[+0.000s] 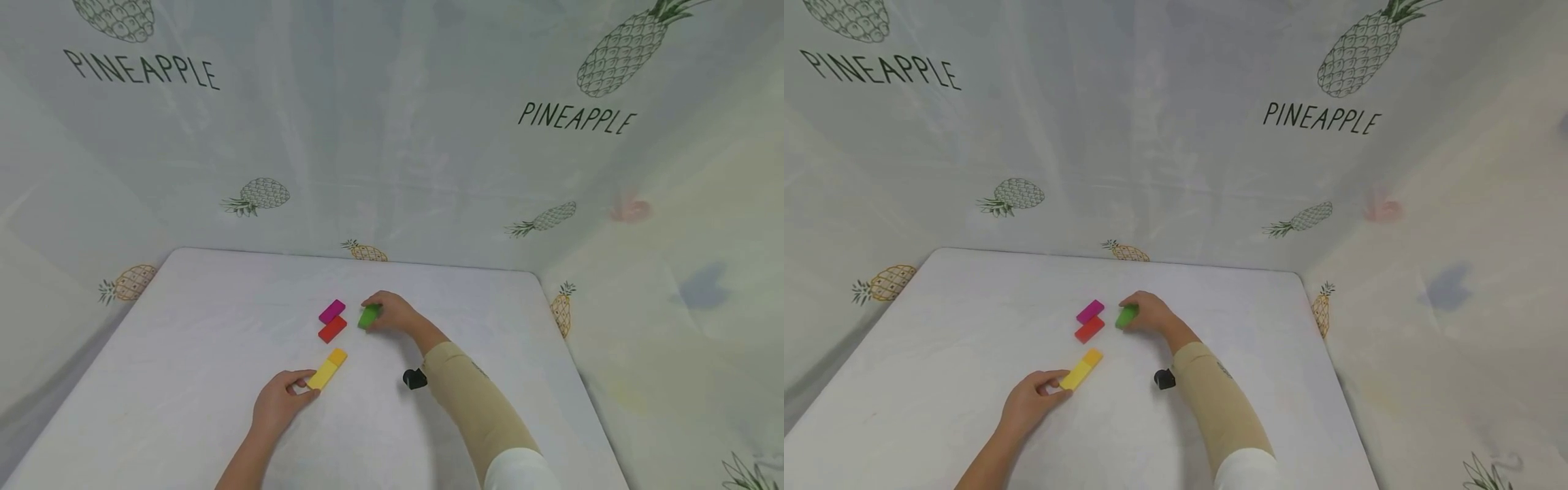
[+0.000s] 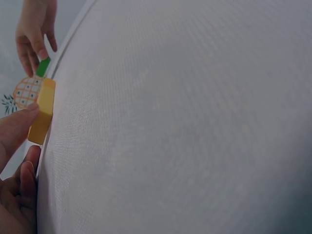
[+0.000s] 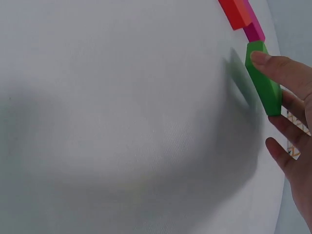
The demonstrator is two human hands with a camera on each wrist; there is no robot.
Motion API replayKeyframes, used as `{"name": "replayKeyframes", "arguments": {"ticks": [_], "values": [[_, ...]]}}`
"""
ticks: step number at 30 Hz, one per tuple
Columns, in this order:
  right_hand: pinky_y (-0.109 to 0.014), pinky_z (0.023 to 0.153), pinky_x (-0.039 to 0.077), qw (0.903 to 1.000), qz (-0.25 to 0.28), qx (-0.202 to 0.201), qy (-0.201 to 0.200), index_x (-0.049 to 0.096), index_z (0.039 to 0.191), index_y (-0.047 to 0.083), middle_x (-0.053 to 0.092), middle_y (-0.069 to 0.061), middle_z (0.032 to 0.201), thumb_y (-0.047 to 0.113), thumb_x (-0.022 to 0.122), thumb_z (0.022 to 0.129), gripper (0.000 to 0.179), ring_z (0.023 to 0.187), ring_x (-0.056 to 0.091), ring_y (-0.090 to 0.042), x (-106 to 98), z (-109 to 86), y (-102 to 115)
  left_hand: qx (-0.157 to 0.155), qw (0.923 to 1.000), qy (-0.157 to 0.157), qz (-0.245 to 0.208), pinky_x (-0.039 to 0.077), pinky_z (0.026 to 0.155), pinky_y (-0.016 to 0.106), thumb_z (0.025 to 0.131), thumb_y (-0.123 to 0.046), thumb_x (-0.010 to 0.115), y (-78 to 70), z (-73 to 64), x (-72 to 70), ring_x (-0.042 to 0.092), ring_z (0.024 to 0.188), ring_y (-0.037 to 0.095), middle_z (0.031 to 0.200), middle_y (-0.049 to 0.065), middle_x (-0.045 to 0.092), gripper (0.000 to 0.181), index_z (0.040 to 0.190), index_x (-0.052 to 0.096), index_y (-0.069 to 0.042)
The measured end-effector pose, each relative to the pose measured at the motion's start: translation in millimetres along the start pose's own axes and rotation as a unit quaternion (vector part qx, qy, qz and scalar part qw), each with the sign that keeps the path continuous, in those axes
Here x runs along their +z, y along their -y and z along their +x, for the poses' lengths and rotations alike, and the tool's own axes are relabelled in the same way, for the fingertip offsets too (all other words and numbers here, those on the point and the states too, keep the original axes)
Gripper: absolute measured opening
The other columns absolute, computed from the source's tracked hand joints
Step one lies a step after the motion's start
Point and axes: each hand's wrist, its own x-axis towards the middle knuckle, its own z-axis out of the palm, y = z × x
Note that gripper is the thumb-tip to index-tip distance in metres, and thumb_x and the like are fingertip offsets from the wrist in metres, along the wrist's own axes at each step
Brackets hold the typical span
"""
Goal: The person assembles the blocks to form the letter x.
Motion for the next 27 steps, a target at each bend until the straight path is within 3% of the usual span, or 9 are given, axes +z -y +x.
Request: {"name": "replayKeyframes", "arguments": {"ticks": [18,27], "values": [[-0.03,0.097,0.043,0.9992,0.025,-0.032,0.004,0.071,0.117,0.022,0.059,0.008,0.118,0.023,0.086,0.075,0.045,0.109,0.053,-0.011,7,-18.4,23,0.0,1.0,-0.002,0.0,0.036,0.057,0.027,0.074,-0.023,0.085,1.0,0.6,-0.1,0.045,0.069,0.015,0.085,-0.006,0.057,0.041,0.113,0.074,-0.018],[-0.029,0.098,0.043,0.9989,-0.002,-0.045,0.009,0.074,0.114,0.024,0.057,0.007,0.117,0.026,0.086,0.076,0.041,0.111,0.051,-0.012,15,-23.5,26,-0.004,1.0,-0.002,-0.005,0.036,0.057,0.027,0.074,-0.022,0.085,-0.8,-0.2,0.5,0.046,0.069,0.016,0.085,-0.005,0.057,0.04,0.113,0.074,-0.019]]}}
